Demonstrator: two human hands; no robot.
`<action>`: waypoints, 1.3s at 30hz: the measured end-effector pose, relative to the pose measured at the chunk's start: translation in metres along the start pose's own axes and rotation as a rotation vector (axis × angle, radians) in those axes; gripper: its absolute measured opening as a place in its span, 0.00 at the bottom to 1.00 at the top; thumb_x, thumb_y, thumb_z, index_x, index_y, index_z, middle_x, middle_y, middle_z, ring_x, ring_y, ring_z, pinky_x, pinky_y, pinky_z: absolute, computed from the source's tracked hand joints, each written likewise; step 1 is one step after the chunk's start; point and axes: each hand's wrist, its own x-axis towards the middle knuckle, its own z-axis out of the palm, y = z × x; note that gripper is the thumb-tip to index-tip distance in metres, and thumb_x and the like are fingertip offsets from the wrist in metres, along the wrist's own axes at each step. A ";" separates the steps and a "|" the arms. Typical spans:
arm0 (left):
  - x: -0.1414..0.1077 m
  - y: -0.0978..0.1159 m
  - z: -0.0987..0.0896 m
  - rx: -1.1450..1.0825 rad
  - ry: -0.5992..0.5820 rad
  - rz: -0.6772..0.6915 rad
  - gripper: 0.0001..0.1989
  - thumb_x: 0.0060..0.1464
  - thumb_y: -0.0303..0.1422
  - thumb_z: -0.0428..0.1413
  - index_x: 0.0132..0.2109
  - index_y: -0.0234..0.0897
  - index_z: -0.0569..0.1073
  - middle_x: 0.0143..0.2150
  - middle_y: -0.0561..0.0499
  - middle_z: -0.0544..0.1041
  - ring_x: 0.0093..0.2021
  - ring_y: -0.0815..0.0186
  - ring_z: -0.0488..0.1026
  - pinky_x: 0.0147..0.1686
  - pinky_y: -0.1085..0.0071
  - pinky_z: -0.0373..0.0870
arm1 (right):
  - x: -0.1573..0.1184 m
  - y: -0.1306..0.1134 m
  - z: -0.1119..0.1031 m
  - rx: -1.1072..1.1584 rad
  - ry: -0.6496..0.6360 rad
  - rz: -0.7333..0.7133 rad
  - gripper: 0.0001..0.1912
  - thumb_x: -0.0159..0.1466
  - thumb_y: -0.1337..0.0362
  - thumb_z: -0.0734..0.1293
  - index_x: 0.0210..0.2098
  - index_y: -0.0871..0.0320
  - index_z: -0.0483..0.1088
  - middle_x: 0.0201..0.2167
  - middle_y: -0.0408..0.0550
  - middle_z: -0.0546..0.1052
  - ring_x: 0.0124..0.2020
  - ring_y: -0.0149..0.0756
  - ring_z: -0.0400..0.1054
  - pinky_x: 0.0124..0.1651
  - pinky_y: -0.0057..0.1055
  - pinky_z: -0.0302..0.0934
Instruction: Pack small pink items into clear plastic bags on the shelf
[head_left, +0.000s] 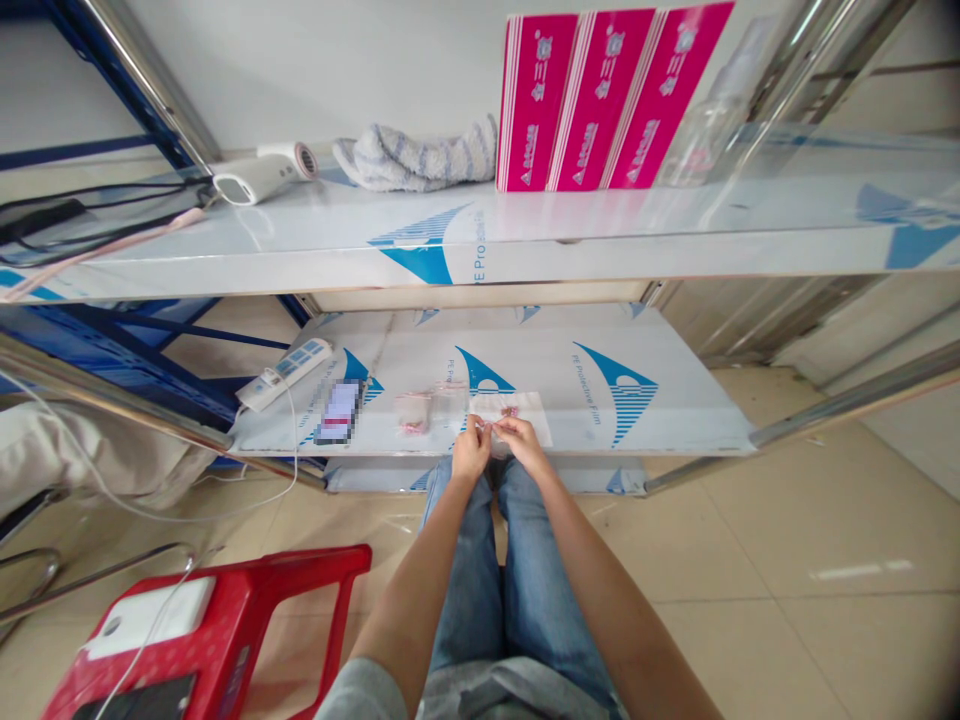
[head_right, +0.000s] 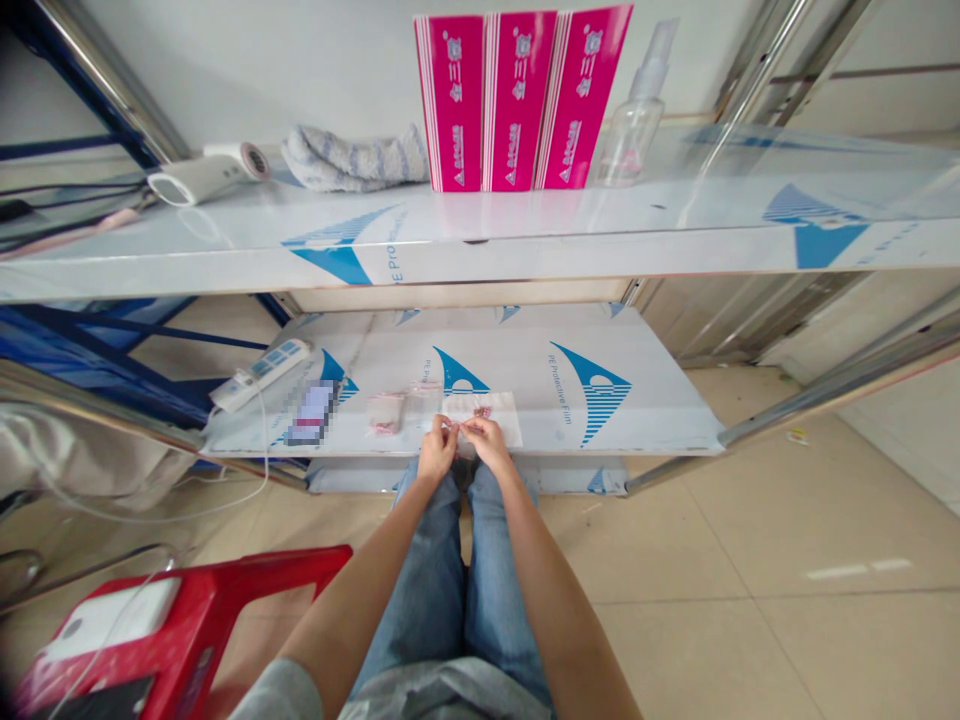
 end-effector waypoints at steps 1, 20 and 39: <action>0.000 0.000 0.000 0.002 0.003 -0.001 0.11 0.58 0.41 0.44 0.42 0.39 0.62 0.18 0.58 0.65 0.20 0.68 0.67 0.25 0.74 0.59 | 0.000 0.000 0.000 -0.009 0.002 -0.008 0.13 0.51 0.54 0.67 0.24 0.58 0.73 0.23 0.45 0.75 0.28 0.35 0.67 0.34 0.31 0.60; -0.002 -0.010 -0.035 -0.033 0.034 -0.022 0.16 0.58 0.43 0.43 0.38 0.37 0.68 0.24 0.54 0.73 0.20 0.71 0.68 0.26 0.75 0.62 | -0.018 -0.016 -0.007 0.098 0.125 0.119 0.26 0.49 0.49 0.68 0.41 0.59 0.71 0.25 0.46 0.75 0.14 0.26 0.56 0.16 0.25 0.53; 0.066 -0.066 -0.147 0.441 0.244 -0.381 0.11 0.53 0.37 0.49 0.37 0.34 0.71 0.35 0.43 0.76 0.36 0.59 0.73 0.34 0.68 0.66 | -0.031 -0.006 -0.013 -0.099 0.122 0.033 0.17 0.54 0.49 0.64 0.28 0.57 0.71 0.19 0.44 0.71 0.20 0.31 0.63 0.21 0.26 0.56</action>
